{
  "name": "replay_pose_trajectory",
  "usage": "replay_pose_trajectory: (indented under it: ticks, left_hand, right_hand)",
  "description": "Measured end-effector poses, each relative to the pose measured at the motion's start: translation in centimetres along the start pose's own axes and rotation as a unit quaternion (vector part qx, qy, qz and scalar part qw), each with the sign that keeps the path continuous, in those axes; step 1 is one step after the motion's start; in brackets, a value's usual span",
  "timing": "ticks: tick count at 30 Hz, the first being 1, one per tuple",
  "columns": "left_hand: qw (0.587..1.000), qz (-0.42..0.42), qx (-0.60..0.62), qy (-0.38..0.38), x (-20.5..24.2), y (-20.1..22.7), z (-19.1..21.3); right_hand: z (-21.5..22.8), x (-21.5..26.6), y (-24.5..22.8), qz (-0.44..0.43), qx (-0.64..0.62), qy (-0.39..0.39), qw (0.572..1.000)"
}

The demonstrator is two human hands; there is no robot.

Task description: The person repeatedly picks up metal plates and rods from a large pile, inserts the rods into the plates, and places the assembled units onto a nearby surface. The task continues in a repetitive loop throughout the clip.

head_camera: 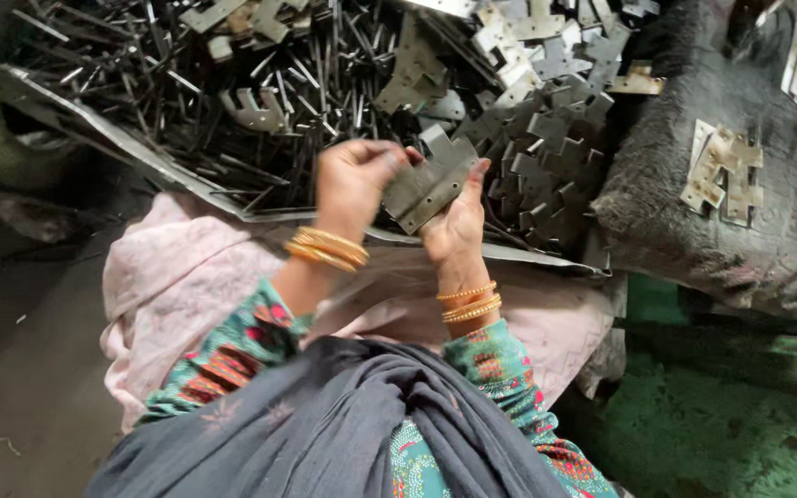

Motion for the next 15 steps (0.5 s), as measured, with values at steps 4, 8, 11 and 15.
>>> replay_pose_trajectory:
  ticks: [4, 8, 11, 15]
  left_hand:
    - [0.893, -0.072, -0.44, 0.058, 4.3, 1.2, -2.3]
    - [0.879, -0.126, -0.45, 0.094, 5.1, 2.1, 0.0]
    - [0.921, -0.071, -0.383, 0.022, 2.7, 2.8, 2.2]
    - [0.966, 0.098, -0.171, -0.167, -1.3, 4.0, 3.7]
  right_hand:
    - [-1.3, 0.6, 1.1, 0.0, 0.084, -0.011, 0.996]
    - [-1.5, -1.0, 2.5, 0.023, 0.152, -0.016, 0.988]
    - [-2.8, -3.2, 3.8, 0.027, 0.174, -0.011, 0.984]
    - [-6.4, -4.0, 1.8, 0.082, 0.267, -0.001, 0.96]
Point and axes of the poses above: each hand's wrist, its own x-axis away from the middle knuckle, its own z-axis out of the back of the hand, y = z × x, the point moved 5 cm from there along -x, towards the middle knuckle, and after that the axes turned 14 degrees about -y, right-handed, at the moved point
